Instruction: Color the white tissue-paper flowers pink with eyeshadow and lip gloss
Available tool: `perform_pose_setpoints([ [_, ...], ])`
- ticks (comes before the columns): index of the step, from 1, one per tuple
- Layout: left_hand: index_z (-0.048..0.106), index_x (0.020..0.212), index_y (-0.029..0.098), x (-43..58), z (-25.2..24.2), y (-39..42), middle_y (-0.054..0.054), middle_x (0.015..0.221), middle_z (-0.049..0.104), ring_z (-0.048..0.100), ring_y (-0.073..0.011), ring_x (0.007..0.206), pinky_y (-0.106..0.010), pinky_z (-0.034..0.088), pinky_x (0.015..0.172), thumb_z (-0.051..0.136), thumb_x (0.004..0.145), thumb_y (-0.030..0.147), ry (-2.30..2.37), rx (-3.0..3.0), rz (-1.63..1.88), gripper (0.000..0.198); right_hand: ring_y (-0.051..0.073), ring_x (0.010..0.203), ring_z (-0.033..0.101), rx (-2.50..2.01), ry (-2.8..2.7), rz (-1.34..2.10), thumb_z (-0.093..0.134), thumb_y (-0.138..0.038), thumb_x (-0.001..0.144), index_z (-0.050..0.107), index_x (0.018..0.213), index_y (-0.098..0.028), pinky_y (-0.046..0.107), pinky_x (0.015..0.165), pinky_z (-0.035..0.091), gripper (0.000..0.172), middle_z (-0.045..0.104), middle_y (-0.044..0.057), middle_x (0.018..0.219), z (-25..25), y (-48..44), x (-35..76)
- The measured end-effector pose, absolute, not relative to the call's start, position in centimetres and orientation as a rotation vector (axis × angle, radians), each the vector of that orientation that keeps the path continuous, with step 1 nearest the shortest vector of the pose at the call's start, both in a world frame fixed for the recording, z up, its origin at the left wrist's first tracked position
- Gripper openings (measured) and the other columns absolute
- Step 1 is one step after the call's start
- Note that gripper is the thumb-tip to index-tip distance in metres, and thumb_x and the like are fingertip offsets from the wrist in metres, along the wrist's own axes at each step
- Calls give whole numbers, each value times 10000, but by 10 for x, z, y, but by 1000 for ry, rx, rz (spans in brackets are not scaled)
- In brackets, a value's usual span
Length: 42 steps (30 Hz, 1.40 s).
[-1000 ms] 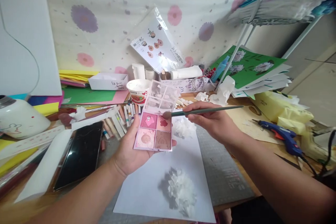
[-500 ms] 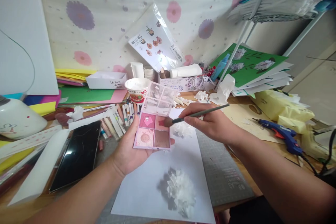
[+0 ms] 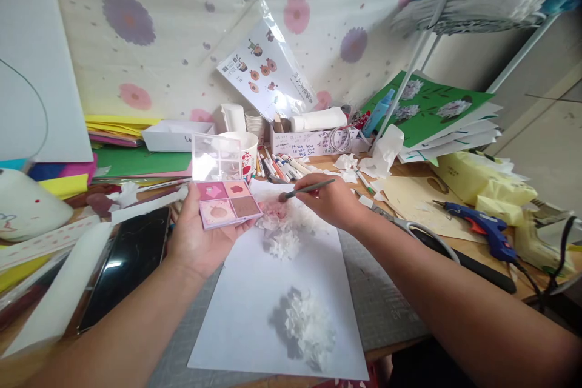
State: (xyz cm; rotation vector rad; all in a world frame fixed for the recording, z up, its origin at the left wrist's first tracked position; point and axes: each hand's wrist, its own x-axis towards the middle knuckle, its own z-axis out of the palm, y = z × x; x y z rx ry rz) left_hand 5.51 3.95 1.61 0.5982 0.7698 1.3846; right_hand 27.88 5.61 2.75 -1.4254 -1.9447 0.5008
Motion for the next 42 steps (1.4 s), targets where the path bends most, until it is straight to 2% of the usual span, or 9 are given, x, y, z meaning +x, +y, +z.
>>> perform_pose_setpoints([
  [4,628,1258,212,56,16,40,-147,1397,599,569,-374,1227,-525,545,819,328,1010,547,749,623,1376,513,126,542,490,-1448,-2005,563,614,-181,750,666,694,-207,249,541,364,81,589,-29,566,34,53,272],
  [8,637,1233,208,56,18,40,-140,1372,619,573,-377,1223,-560,523,872,312,1015,542,740,630,1373,515,132,593,510,-1450,-1990,538,593,-205,782,665,760,-210,253,581,376,76,604,-24,617,37,56,269],
  [14,625,1239,203,56,19,39,-151,1400,592,576,-367,1207,-529,542,831,343,1008,541,763,600,1371,497,121,518,469,-1476,-1991,617,586,-177,735,620,653,-202,248,515,348,93,523,-38,525,37,56,274],
  [19,614,1281,181,56,19,38,-168,1394,598,586,-381,1213,-534,547,852,305,1017,535,709,631,1369,540,123,563,501,-1434,-1962,610,591,-239,779,667,753,-203,245,545,376,89,573,-30,592,38,55,270],
  [24,608,1285,200,53,17,41,-153,1421,579,574,-372,1230,-504,570,794,319,1019,527,717,624,1371,511,120,527,477,-1432,-1983,598,593,-169,742,636,673,-197,255,538,354,86,553,-35,534,37,53,264],
  [28,623,1264,166,52,17,42,-177,1388,601,595,-381,1208,-526,559,833,294,1021,539,684,631,1371,554,136,660,583,-1308,-2047,650,593,-220,802,679,782,-199,251,620,421,91,679,-4,698,33,49,259],
  [33,617,1277,193,50,16,42,-156,1399,596,592,-360,1201,-515,570,810,318,1015,546,682,597,1351,531,143,604,550,-1294,-2060,616,630,-139,703,662,642,-189,279,593,397,85,658,5,647,38,49,269],
  [37,644,1251,178,53,13,39,-154,1270,680,669,-319,1056,-478,585,768,291,1016,561,643,577,1257,571,142,608,525,-1237,-1885,541,602,-226,777,667,741,-182,280,573,392,86,631,14,660,53,46,278],
  [42,678,1186,149,63,8,27,-155,1056,756,728,-332,898,-559,568,791,262,1020,556,557,568,1080,605,139,697,604,-977,-1774,597,653,-288,810,688,824,-168,261,621,469,126,682,29,758,57,34,260],
])
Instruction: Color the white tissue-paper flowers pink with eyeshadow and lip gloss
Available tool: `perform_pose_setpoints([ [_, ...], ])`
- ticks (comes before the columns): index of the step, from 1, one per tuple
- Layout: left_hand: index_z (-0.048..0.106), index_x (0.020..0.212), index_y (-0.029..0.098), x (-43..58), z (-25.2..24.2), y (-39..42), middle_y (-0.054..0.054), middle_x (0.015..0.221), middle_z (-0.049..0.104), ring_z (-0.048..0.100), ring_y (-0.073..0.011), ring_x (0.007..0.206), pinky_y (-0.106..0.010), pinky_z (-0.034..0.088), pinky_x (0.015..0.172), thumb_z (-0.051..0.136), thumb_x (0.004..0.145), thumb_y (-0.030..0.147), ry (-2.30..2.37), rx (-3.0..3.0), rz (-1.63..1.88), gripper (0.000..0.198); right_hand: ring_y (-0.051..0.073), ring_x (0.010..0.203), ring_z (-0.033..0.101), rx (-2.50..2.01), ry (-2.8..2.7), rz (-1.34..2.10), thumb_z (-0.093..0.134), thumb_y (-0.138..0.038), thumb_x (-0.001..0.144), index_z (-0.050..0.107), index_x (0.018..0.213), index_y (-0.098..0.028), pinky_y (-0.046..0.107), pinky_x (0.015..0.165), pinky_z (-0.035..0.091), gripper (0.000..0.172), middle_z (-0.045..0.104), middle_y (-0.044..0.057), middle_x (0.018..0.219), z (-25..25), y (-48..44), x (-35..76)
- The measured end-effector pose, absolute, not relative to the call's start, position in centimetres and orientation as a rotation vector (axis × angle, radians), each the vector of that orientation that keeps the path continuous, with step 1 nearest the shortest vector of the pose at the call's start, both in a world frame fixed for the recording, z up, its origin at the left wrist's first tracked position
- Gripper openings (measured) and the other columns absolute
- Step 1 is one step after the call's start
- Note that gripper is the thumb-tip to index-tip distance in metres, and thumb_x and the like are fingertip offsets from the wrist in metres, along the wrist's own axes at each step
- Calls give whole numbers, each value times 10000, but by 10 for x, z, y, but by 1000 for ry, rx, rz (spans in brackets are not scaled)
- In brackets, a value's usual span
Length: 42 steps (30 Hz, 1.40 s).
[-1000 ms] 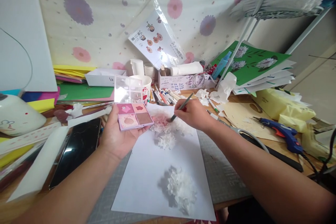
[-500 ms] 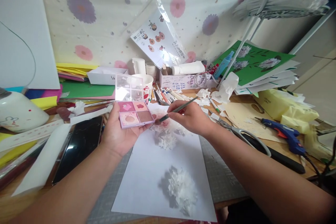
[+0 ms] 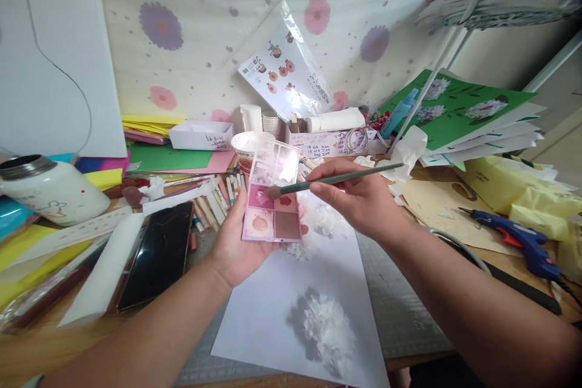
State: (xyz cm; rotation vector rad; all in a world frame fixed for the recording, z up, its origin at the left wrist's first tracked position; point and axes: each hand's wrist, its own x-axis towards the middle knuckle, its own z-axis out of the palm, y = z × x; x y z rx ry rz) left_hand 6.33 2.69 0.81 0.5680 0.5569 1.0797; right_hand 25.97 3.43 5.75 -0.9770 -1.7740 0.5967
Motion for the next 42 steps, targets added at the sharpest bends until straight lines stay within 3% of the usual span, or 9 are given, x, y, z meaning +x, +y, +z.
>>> perform_pose_setpoints([
  [7,724,1080,149,67,3,21,-154,1007,780,748,-364,890,-587,560,812,229,1015,579,480,570,958,659,124,678,615,-876,-1881,769,635,-169,816,693,808,-151,246,607,486,61,691,23,734,62,24,248],
  [12,711,1102,164,65,1,22,-145,1078,771,741,-346,943,-647,527,878,200,1017,586,452,562,955,668,135,679,605,-944,-1993,543,623,-125,784,676,757,-155,271,624,470,67,681,21,717,74,25,263],
  [17,701,1112,182,66,0,21,-135,1078,768,732,-349,953,-672,523,865,272,1016,568,486,564,973,584,137,728,628,-889,-1899,497,647,-156,809,704,827,-152,269,657,480,60,708,38,787,68,23,256],
  [19,704,1113,155,66,3,22,-162,1056,766,736,-361,914,-653,544,823,273,1015,565,511,578,981,603,133,716,625,-863,-1929,549,652,-160,805,709,826,-155,267,658,479,61,706,33,778,67,23,253],
  [22,699,1139,107,61,8,29,-191,1066,755,736,-328,893,-534,593,766,235,1022,559,570,605,1071,658,134,697,605,-999,-1940,582,630,-194,804,698,801,-165,265,638,459,74,684,24,753,68,27,258],
  [26,656,1219,204,48,14,44,-119,1238,708,696,-275,1035,-411,613,733,294,1018,566,667,603,1344,550,127,545,510,-1371,-1863,549,607,-259,790,676,741,-171,263,513,375,122,573,-14,571,64,42,273],
  [29,653,1200,227,41,14,51,-101,1279,683,689,-278,1030,-408,615,693,350,1007,557,722,581,1444,488,108,461,445,-1463,-1923,575,612,-190,723,660,647,-178,254,468,327,91,517,-40,487,52,49,273],
  [35,650,1225,217,46,17,47,-135,1339,641,653,-327,1112,-450,605,716,328,1008,561,714,586,1434,518,131,568,529,-1448,-1982,545,610,-264,768,701,753,-206,250,548,388,109,626,-14,614,38,52,255],
  [42,659,1223,227,46,20,46,-130,1357,629,637,-333,1139,-448,604,714,322,1008,557,690,577,1430,518,146,562,507,-1557,-1904,361,547,-196,746,637,675,-208,267,553,344,115,620,-4,583,45,56,263],
])
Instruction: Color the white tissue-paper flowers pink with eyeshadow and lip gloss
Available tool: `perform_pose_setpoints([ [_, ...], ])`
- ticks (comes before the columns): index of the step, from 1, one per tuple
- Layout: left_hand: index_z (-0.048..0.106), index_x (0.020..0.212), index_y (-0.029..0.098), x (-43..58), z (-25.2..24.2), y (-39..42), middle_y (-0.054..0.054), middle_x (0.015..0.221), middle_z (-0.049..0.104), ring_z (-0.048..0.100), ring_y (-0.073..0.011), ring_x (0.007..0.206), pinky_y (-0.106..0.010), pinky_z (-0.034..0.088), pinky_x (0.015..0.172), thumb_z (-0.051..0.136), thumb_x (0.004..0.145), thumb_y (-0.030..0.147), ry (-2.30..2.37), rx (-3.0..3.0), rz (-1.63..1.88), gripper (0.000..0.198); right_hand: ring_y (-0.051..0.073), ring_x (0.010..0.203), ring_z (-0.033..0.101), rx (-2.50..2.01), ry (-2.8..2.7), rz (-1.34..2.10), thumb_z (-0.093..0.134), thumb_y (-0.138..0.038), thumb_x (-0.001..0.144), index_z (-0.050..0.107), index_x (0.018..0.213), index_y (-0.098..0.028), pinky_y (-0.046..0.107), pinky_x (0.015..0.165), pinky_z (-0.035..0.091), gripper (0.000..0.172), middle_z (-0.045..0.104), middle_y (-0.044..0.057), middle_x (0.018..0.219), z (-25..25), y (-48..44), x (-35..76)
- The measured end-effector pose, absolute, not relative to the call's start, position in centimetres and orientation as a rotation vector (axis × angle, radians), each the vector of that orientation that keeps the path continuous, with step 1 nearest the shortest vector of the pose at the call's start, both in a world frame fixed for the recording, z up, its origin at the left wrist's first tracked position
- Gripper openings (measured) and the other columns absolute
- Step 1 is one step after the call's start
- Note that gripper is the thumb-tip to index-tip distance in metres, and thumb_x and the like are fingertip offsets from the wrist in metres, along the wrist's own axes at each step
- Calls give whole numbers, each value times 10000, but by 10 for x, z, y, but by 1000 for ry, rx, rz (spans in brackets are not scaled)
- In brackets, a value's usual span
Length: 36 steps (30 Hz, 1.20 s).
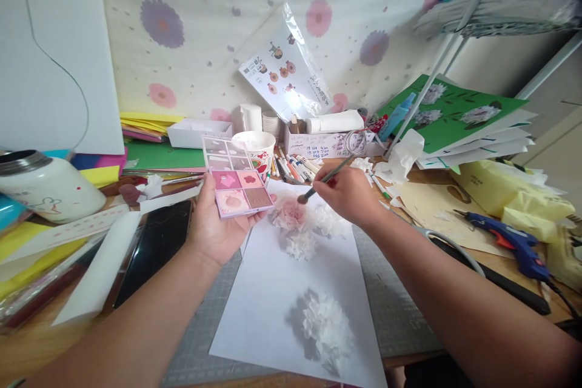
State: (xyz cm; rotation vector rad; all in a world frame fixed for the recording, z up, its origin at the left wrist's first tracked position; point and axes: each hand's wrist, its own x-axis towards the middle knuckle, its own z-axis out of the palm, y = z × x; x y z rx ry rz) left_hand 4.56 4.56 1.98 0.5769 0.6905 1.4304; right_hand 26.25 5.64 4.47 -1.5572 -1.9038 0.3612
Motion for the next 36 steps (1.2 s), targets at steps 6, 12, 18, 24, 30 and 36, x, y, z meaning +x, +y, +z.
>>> perform_pose_setpoints([
  [6,667,1197,223,42,21,48,-131,1356,631,644,-332,1123,-460,609,712,310,1007,566,680,571,1441,530,144,526,518,-1604,-1876,430,577,-191,713,652,644,-202,259,512,343,102,595,-15,526,44,62,263],
  [12,666,1202,211,42,24,49,-135,1355,635,648,-338,1131,-475,609,755,285,1010,569,681,576,1451,557,143,583,546,-1533,-1853,455,584,-258,806,677,739,-191,267,567,384,133,635,-11,606,32,79,242],
  [18,645,1255,203,42,23,49,-144,1321,653,666,-347,1089,-508,604,764,289,1019,538,720,577,1469,543,118,584,552,-1479,-1906,506,629,-294,852,670,786,-165,264,600,423,150,641,-20,648,26,90,234],
  [24,638,1263,185,43,21,50,-160,1212,701,686,-343,1019,-471,608,698,266,1023,532,726,573,1450,563,154,546,499,-1553,-1777,369,584,-212,765,624,627,-206,287,571,323,144,612,2,553,24,96,248],
  [30,596,1323,218,46,20,45,-142,1278,681,677,-324,1057,-484,604,742,291,1025,526,691,580,1398,527,162,533,512,-1419,-1632,438,625,-316,766,613,660,-206,289,553,334,153,560,-8,517,34,86,249],
  [36,650,1253,156,62,18,26,-167,1168,728,710,-319,981,-510,584,801,285,1030,514,597,571,1173,557,168,676,632,-1016,-1578,635,527,-532,886,574,846,-207,306,670,505,331,644,24,700,42,66,246],
])
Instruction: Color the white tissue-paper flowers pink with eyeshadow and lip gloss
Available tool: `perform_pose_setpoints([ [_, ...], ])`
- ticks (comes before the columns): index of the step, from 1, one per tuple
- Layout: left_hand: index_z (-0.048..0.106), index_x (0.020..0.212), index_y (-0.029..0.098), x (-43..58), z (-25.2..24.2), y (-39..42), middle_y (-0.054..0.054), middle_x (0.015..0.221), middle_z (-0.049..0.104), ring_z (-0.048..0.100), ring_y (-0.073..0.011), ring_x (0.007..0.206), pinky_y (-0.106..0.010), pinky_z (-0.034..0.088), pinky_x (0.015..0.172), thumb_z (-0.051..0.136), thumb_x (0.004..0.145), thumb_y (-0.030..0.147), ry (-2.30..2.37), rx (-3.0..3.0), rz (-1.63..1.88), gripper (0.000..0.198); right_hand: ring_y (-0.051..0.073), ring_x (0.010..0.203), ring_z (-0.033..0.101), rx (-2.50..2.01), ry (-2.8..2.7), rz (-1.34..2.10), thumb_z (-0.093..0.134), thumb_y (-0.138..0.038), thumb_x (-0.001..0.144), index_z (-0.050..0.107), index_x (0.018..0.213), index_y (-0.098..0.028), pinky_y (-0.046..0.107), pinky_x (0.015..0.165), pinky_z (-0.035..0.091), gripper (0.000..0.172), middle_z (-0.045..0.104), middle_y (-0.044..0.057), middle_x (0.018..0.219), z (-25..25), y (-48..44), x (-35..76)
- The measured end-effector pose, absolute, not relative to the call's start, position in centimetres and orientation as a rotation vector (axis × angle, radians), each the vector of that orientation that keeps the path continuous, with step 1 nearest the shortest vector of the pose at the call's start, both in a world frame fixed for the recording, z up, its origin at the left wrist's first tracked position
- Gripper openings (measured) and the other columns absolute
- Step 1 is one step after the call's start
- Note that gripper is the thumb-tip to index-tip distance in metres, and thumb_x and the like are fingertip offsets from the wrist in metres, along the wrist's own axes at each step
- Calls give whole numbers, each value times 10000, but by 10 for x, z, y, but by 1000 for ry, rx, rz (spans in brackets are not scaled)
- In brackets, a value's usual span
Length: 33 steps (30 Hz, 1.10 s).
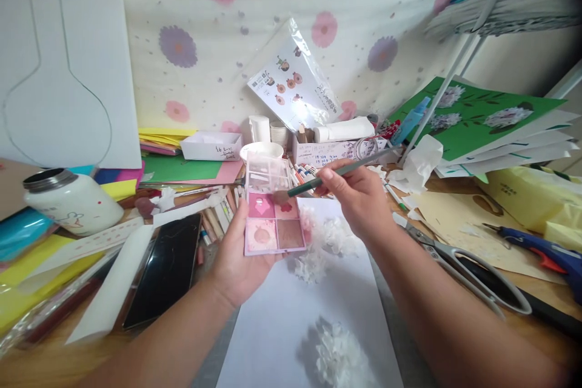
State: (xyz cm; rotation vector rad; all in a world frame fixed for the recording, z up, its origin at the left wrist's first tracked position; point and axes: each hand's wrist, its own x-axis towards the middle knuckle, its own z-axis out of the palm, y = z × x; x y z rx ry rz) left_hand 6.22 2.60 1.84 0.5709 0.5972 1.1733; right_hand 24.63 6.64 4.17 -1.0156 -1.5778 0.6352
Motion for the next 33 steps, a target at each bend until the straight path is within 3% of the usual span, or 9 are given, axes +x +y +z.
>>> perform_pose_setpoints([
  [4,662,1222,171,68,10,21,-152,1109,742,715,-318,952,-563,546,886,307,1021,532,508,552,1065,545,153,694,625,-902,-1699,727,554,-444,908,597,818,-194,283,657,509,269,644,25,728,42,54,239],
  [12,659,1207,151,67,6,21,-157,1073,741,714,-315,950,-556,552,882,295,1024,526,508,563,1033,554,134,646,569,-1000,-1913,604,576,-169,843,619,765,-188,265,621,424,91,650,5,710,59,46,253],
  [18,641,1225,188,69,5,21,-127,1109,738,712,-321,962,-570,564,849,316,1028,504,552,574,1052,495,127,674,589,-912,-1917,498,580,-204,879,639,864,-184,242,602,433,64,675,27,788,52,41,251],
  [23,676,1191,150,65,9,28,-142,1073,758,722,-287,928,-461,597,790,311,1032,501,592,614,1093,531,149,752,609,-874,-1933,561,556,-168,816,649,866,-177,258,660,460,106,667,42,824,55,38,252],
  [27,638,1268,182,51,17,42,-112,1184,733,692,-276,1017,-414,604,769,270,1021,565,608,660,1285,586,149,660,563,-1189,-1836,545,544,-213,777,638,781,-186,275,620,422,98,628,14,709,48,57,270],
  [30,604,1321,240,42,19,49,-83,1265,699,638,-291,1118,-453,602,790,284,1010,589,613,677,1372,566,141,531,488,-1325,-1849,597,564,-237,750,627,707,-178,276,521,357,97,549,-10,561,37,73,285],
  [33,602,1330,231,40,18,50,-101,1297,676,607,-306,1155,-485,600,798,311,1007,584,623,688,1387,560,144,541,502,-1357,-1891,665,578,-247,724,622,686,-178,273,519,370,91,547,-14,553,33,77,290],
])
